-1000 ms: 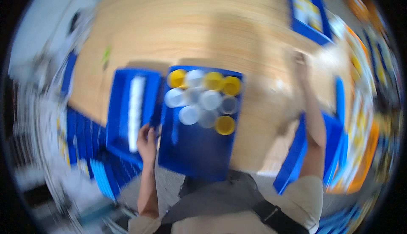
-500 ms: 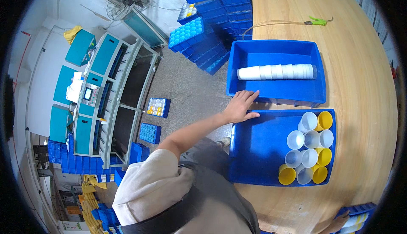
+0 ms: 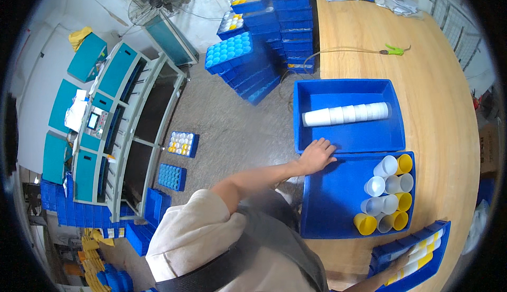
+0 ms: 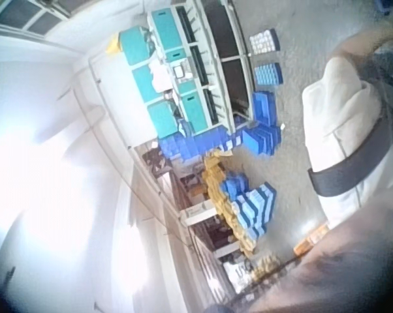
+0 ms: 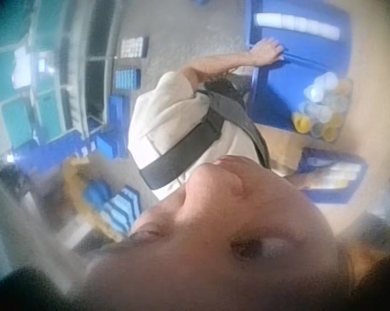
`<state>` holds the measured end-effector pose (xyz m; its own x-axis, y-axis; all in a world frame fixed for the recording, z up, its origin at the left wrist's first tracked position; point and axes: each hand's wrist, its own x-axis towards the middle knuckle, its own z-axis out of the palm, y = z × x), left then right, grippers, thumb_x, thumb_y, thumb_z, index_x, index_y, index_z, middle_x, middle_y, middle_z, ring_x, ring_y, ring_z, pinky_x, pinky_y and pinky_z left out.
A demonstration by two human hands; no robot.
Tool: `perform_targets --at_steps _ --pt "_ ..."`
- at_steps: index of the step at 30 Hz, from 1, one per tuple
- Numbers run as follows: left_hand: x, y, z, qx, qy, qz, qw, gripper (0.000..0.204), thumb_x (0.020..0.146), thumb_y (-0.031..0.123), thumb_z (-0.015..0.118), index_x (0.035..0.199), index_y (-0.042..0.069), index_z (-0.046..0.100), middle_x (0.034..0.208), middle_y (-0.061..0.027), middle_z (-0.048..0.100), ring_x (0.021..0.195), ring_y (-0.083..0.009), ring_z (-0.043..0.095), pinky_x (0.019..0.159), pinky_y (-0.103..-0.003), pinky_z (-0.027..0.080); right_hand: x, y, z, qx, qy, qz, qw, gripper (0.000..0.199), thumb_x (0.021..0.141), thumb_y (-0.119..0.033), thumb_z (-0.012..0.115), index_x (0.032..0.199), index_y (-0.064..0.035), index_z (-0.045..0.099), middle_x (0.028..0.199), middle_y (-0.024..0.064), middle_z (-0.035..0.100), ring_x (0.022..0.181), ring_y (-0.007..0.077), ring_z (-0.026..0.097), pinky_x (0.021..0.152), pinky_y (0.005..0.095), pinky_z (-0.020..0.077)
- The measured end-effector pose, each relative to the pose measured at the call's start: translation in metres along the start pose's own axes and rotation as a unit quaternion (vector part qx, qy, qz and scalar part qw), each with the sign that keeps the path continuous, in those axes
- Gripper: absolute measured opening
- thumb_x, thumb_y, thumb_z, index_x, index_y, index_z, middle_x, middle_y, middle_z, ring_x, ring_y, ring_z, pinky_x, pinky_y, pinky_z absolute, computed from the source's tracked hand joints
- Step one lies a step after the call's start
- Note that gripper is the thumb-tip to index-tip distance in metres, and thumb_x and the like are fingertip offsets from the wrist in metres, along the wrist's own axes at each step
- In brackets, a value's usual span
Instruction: The person repeatedly picks up blue plastic tubes and stacks them into blue trays on a wooden table. They also handle white and yellow plastic cups, placing them into trays. The person moves between the table and the floor to retrieve and return trays.
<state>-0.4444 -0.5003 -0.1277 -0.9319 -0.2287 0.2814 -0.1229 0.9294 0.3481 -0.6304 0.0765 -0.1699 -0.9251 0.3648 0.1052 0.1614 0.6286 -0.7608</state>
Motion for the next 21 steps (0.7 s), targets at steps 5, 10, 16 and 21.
perform_targets --at_steps 5,10,16,21 --pt "0.017 0.003 -0.028 -0.113 0.052 0.008 0.992 0.043 0.088 0.024 0.075 0.12 -0.002 0.063 0.113 -0.019 0.06 0.106 -0.0369 0.055 0.09 -0.044 0.048 -0.025 -0.028 -0.029 0.198 -0.001 0.084 0.977 0.071 0.098 -0.042 0.068 0.144 0.0073 0.045 0.137 0.0226 0.057 0.117 0.0314 0.061 0.102 0.0411 0.0493" --pt "0.056 0.038 -0.053 -0.441 -0.166 -0.01 0.882 0.037 0.099 0.029 0.064 0.125 0.002 0.063 0.117 -0.0155 0.064 0.11 -0.0307 0.059 0.095 -0.04 0.049 -0.131 -0.159 -0.052 0.048 0.05 -0.083 0.994 0.052 0.09 -0.018 0.077 0.131 0.0037 0.054 0.123 0.0158 0.064 0.109 0.0248 0.062 0.097 0.0376 0.05" --pt "0.089 0.039 -0.13 -0.603 -0.64 -0.356 0.316 0.063 0.101 0.055 0.056 0.134 0.002 0.053 0.115 -0.0124 0.066 0.101 -0.0204 0.065 0.087 -0.033 0.054 -0.318 -0.314 0.071 0.19 -0.219 -0.141 0.947 0.077 0.077 0.0 0.077 0.147 -0.0038 0.045 0.154 0.0172 0.044 0.149 0.0329 0.034 0.122 0.0437 0.0254" --pt "0.092 -0.016 -0.173 -0.63 -0.569 -0.377 0.369 0.049 0.105 0.038 0.054 0.136 0.0 0.054 0.109 -0.013 0.07 0.089 -0.0173 0.07 0.078 -0.027 0.058 -0.355 -0.361 0.149 0.503 -0.056 0.169 0.846 0.055 0.102 -0.031 0.06 0.144 0.0002 0.045 0.142 0.0124 0.052 0.134 0.0245 0.047 0.115 0.0403 0.0335"
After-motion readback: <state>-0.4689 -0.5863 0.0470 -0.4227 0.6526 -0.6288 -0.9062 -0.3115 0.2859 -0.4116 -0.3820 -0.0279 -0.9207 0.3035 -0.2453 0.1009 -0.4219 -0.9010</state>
